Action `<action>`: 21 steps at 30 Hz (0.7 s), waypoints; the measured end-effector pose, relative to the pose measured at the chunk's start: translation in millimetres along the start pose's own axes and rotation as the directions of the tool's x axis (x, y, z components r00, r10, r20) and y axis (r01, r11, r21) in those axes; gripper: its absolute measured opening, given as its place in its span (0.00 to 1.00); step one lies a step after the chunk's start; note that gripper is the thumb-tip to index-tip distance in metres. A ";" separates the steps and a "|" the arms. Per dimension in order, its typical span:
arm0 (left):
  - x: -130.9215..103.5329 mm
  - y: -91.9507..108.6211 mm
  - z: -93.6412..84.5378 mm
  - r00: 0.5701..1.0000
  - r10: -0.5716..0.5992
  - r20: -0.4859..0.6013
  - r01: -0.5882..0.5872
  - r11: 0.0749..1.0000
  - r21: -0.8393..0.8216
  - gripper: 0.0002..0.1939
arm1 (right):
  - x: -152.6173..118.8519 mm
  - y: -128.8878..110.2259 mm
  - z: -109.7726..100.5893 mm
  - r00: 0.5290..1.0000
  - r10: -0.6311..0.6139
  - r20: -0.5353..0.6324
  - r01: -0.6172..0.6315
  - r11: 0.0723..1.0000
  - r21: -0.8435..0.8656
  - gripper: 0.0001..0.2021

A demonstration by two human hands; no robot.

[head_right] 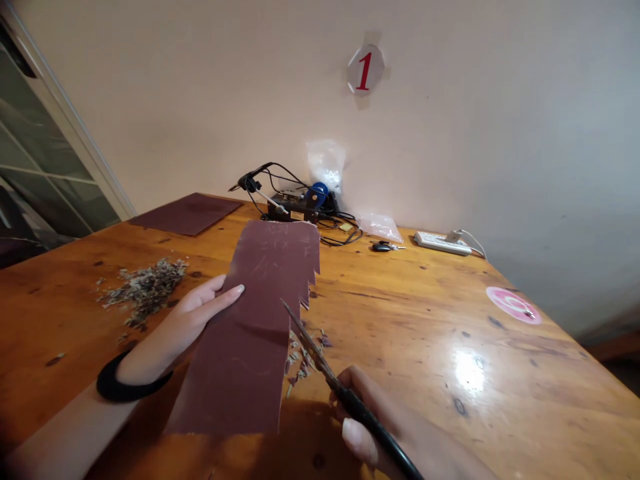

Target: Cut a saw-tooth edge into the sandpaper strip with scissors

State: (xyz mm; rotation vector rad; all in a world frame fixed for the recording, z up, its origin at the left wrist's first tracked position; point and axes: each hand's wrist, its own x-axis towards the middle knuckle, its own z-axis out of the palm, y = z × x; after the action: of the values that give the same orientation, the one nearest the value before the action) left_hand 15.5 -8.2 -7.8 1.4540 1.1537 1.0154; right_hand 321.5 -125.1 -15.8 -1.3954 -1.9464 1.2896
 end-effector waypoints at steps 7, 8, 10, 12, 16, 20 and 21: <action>-0.8 1.5 1.3 1.000 0.020 0.021 -0.021 0.998 0.051 0.25 | 1.2 -11.3 -0.4 0.999 0.047 0.015 -0.046 0.999 -0.016 0.22; -0.6 0.8 1.3 1.000 0.018 0.020 -0.020 0.998 0.058 0.25 | 1.0 -11.5 0.3 0.999 0.050 0.016 -0.050 0.999 -0.020 0.22; -0.3 -0.3 1.9 1.000 0.011 0.007 -0.011 0.998 0.061 0.25 | 0.8 -11.5 2.9 0.998 0.055 0.009 -0.055 0.998 -0.020 0.23; -0.3 -0.5 3.3 1.000 -0.009 -0.010 0.010 0.998 0.058 0.25 | 1.2 -12.6 6.8 0.999 0.043 -0.024 -0.044 0.999 -0.025 0.25; -1.2 1.3 5.8 1.000 -0.022 -0.011 0.023 0.999 0.044 0.25 | 2.6 -21.2 13.9 0.996 0.006 -0.092 -0.012 0.998 -0.057 0.27; -2.6 1.8 4.5 1.000 0.008 -0.006 -0.008 0.998 0.055 0.23 | 5.8 -26.7 18.6 0.988 0.063 -0.141 -0.076 0.993 -0.087 0.30; -3.0 1.6 3.9 1.000 0.018 -0.005 -0.018 0.998 0.058 0.23 | 7.5 -26.3 19.4 0.987 0.086 -0.135 -0.099 0.990 -0.097 0.31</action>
State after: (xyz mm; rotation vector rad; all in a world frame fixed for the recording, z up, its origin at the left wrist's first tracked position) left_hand 18.9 -12.1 -7.0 1.5109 1.1847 1.0057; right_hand 290.4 -128.7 -3.9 -1.5959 -1.9040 1.1209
